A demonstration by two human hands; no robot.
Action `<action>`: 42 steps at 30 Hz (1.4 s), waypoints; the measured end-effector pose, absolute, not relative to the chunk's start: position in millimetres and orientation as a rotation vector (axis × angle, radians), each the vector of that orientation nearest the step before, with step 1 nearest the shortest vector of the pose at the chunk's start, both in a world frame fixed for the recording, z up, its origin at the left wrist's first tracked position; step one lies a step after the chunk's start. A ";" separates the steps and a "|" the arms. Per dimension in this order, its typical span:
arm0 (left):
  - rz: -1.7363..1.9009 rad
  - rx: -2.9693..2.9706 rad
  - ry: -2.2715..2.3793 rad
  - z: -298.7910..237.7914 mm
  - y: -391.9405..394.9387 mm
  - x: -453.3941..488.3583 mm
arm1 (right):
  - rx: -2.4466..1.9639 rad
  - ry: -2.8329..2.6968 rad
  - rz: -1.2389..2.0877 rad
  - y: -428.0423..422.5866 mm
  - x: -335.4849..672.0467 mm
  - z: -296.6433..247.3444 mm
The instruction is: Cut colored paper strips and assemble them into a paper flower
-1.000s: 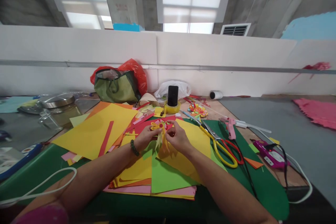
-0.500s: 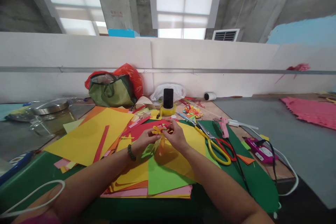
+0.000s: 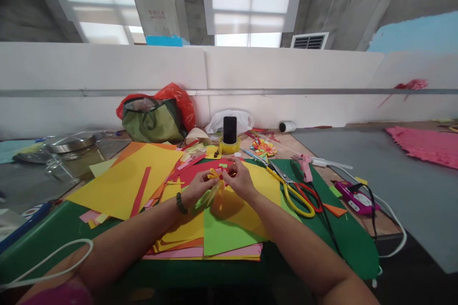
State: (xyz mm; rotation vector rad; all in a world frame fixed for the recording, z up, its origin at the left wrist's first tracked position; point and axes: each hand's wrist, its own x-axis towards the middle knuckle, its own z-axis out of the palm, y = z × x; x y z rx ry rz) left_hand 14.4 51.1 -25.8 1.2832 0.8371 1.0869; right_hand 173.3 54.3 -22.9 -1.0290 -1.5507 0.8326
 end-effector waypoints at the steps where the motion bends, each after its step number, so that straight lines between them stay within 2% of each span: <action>1: 1.091 1.282 0.831 -25.8 51.3 14.5 | -1.024 -1.541 0.821 54.6 173.7 -22.3; 16: 0.989 1.206 0.870 -37.4 54.5 16.7 | -1.089 -1.532 0.576 58.1 178.8 -23.8; 25: 0.848 1.177 0.847 -26.2 50.6 9.9 | -1.071 -1.437 0.688 70.2 189.3 -25.5; 32: 1.017 1.174 0.858 -21.6 48.4 15.1 | -1.081 -1.497 0.691 59.9 178.2 -27.6; 42: 1.072 1.231 0.829 -28.3 50.7 15.7 | -1.063 -1.655 0.708 49.8 168.3 -33.2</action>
